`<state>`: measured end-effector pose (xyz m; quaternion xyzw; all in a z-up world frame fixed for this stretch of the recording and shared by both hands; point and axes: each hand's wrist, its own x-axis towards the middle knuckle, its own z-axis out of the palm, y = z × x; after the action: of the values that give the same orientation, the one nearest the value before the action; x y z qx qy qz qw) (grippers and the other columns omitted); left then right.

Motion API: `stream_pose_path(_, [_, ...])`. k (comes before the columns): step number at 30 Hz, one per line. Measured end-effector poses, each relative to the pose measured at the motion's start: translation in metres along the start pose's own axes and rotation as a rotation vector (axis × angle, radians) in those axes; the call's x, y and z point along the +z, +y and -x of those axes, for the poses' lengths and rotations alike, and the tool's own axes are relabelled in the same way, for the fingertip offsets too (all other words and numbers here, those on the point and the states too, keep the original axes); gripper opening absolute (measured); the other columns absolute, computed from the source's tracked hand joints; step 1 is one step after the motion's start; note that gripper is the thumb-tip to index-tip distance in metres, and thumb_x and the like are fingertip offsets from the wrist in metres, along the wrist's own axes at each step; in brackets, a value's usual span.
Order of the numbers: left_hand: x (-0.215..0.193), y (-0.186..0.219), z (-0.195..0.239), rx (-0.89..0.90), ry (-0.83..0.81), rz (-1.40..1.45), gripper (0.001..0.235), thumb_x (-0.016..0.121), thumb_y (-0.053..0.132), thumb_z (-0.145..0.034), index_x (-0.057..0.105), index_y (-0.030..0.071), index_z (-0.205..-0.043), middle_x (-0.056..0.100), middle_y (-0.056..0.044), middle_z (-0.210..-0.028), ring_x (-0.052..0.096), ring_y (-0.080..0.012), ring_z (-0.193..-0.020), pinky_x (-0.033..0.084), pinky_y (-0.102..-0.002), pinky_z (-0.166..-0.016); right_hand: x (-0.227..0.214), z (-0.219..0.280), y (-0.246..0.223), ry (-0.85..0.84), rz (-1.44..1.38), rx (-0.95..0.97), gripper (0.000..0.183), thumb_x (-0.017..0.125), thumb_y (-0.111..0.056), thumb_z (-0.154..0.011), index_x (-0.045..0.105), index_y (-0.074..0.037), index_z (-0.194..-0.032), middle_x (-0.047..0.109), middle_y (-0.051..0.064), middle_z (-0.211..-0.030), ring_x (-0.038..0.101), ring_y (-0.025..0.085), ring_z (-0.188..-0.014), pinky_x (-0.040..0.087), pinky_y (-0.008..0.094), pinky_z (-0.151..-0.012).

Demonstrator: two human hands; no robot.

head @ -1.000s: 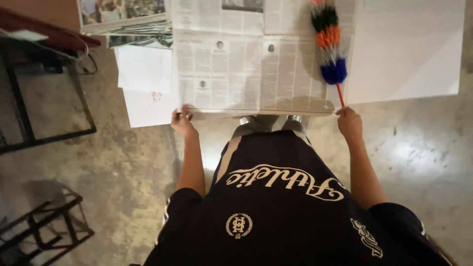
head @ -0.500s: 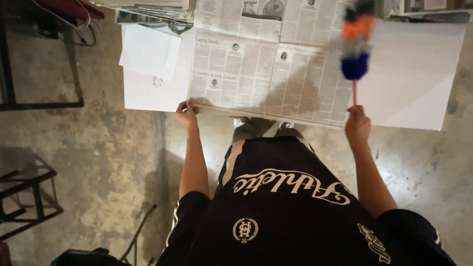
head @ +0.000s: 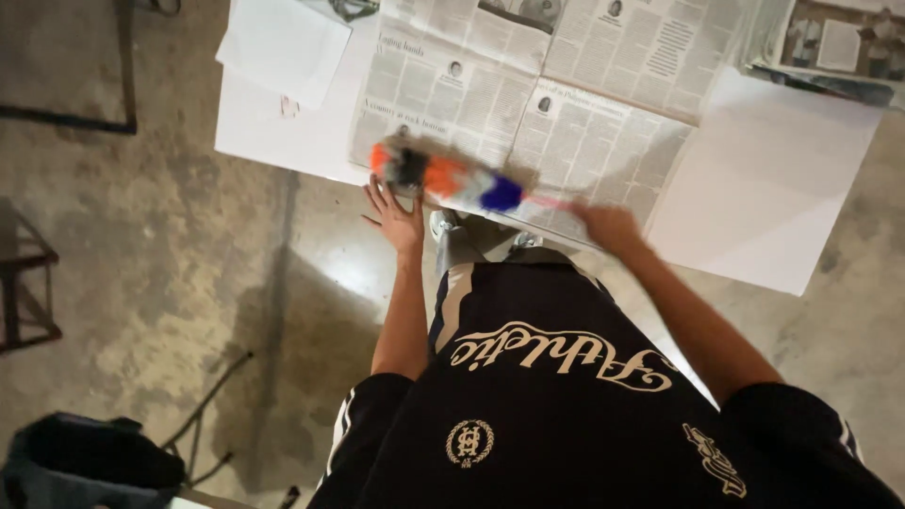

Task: Dusting and flipping through pages of a newspaper stack on a table.

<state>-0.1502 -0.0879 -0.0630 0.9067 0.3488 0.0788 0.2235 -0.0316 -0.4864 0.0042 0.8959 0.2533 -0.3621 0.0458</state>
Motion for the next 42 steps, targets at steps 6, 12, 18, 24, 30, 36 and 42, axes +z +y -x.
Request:
stream_pose_path(6, [-0.016, 0.021, 0.002, -0.104, 0.012, 0.124, 0.088, 0.081, 0.049, -0.088, 0.036, 0.026, -0.161, 0.018, -0.012, -0.172, 0.010, -0.0398, -0.160, 0.006, -0.079, -0.115, -0.054, -0.060, 0.110, 0.757, -0.314, 0.075, 0.021, 0.049, -0.021, -0.110, 0.065, -0.008, -0.109, 0.070, 0.023, -0.087, 0.067, 0.043, -0.077, 0.052, 0.055, -0.068])
stream_pose_path(12, [-0.023, 0.023, 0.006, -0.116, 0.018, 0.134, 0.091, 0.083, 0.051, -0.082, 0.041, 0.027, -0.159, 0.013, -0.017, -0.170, 0.008, -0.0453, -0.157, 0.014, -0.078, -0.114, -0.048, -0.079, 0.073, 0.651, -0.393, -0.117, 0.025, 0.047, -0.022, -0.114, 0.066, -0.014, -0.127, 0.069, 0.024, -0.083, 0.067, 0.044, -0.074, 0.052, 0.056, -0.067])
stream_pose_path(18, [0.011, 0.001, -0.003, -0.125, 0.089, -0.058, 0.073, 0.085, 0.061, -0.084, 0.052, 0.035, -0.143, 0.018, -0.015, -0.172, 0.013, -0.0430, -0.160, 0.015, -0.077, -0.118, -0.042, -0.093, 0.072, 0.352, 0.009, -0.353, 0.036, 0.051, -0.013, -0.099, 0.067, -0.022, -0.129, 0.073, 0.017, -0.111, 0.071, 0.033, -0.068, 0.059, 0.046, -0.058])
stream_pose_path(24, [-0.041, 0.029, -0.006, -0.095, 0.035, -0.018, 0.096, 0.087, 0.053, -0.074, 0.044, 0.027, -0.156, 0.019, -0.015, -0.168, 0.016, -0.0415, -0.156, 0.013, -0.077, -0.117, -0.123, -0.159, 0.134, 0.682, -0.221, 0.073, 0.015, 0.057, -0.016, -0.104, 0.068, -0.008, -0.112, 0.073, 0.021, -0.092, 0.070, 0.041, -0.082, 0.054, 0.054, -0.069])
stream_pose_path(30, [-0.039, 0.023, -0.033, 0.214, -0.036, 0.069, 0.107, 0.088, 0.033, -0.072, 0.035, 0.008, -0.162, 0.023, -0.018, -0.168, 0.018, -0.0375, -0.156, 0.021, -0.068, -0.118, -0.110, -0.148, 0.060, 0.616, -0.182, -0.027, 0.021, 0.053, -0.018, -0.111, 0.069, -0.014, -0.124, 0.071, 0.020, -0.084, 0.069, 0.039, -0.076, 0.053, 0.053, -0.071])
stream_pose_path(36, [-0.043, 0.022, -0.051, 0.365, -0.196, 0.150, 0.082, 0.082, 0.026, -0.079, 0.047, 0.018, -0.153, 0.050, -0.011, -0.157, 0.045, -0.0326, -0.145, 0.041, -0.052, -0.120, -0.131, -0.148, 0.041, 0.548, -0.079, -0.137, 0.033, 0.059, -0.009, -0.094, 0.068, -0.020, -0.123, 0.072, 0.017, -0.084, 0.070, 0.039, -0.076, 0.054, 0.053, -0.063])
stream_pose_path(42, [-0.072, 0.037, -0.084, 0.467, -0.316, -0.275, 0.078, 0.083, 0.036, -0.078, 0.050, 0.016, -0.146, 0.061, -0.011, -0.130, 0.060, -0.0287, -0.117, 0.038, -0.058, -0.105, -0.144, -0.169, 0.037, 0.725, -0.131, 0.106, 0.013, 0.061, -0.022, -0.107, 0.071, -0.020, -0.116, 0.071, 0.020, -0.081, 0.070, 0.042, -0.078, 0.053, 0.054, -0.066])
